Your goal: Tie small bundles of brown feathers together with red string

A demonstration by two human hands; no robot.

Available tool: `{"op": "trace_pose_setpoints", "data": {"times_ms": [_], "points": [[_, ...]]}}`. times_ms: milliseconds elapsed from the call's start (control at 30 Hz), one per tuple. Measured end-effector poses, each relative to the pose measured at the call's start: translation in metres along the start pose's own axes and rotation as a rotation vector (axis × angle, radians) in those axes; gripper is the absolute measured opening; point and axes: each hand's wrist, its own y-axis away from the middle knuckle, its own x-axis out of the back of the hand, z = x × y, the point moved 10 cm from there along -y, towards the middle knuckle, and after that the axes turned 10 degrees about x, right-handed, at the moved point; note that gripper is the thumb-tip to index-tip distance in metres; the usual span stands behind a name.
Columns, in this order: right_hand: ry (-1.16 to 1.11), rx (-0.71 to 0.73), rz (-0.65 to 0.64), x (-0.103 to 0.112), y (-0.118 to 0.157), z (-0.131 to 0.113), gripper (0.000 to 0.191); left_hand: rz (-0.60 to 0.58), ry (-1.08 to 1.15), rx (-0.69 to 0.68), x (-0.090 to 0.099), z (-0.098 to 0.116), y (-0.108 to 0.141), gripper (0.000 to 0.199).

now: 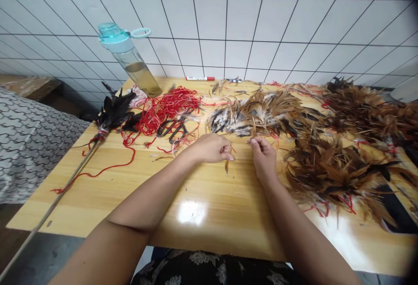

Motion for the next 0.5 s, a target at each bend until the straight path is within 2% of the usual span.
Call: {"op": "trace_pose_setpoints", "data": {"times_ms": [100,167,267,333,433,500], "points": [[0.044,0.042,-0.015,-0.002,0.0,0.0,0.024,-0.052,-0.136,0.059,-0.009,0.005,0.007,0.034],[0.06,0.063,-0.02,-0.002,0.0,-0.001,0.023,-0.022,-0.197,0.06,-0.015,0.014,0.01,0.034],[0.077,0.076,-0.022,-0.003,0.0,-0.001,0.022,0.05,-0.248,0.063,-0.022,0.024,0.012,0.014],[0.089,0.082,-0.022,-0.002,-0.001,-0.002,0.022,0.068,-0.221,0.055,-0.025,0.026,0.011,0.003],[0.094,0.091,-0.025,-0.002,0.0,-0.003,0.023,0.086,-0.083,-0.009,-0.022,0.024,0.006,0.01],[0.099,0.094,-0.03,-0.002,0.0,-0.004,0.023,0.121,0.07,-0.06,-0.012,0.019,0.002,0.014]]}}
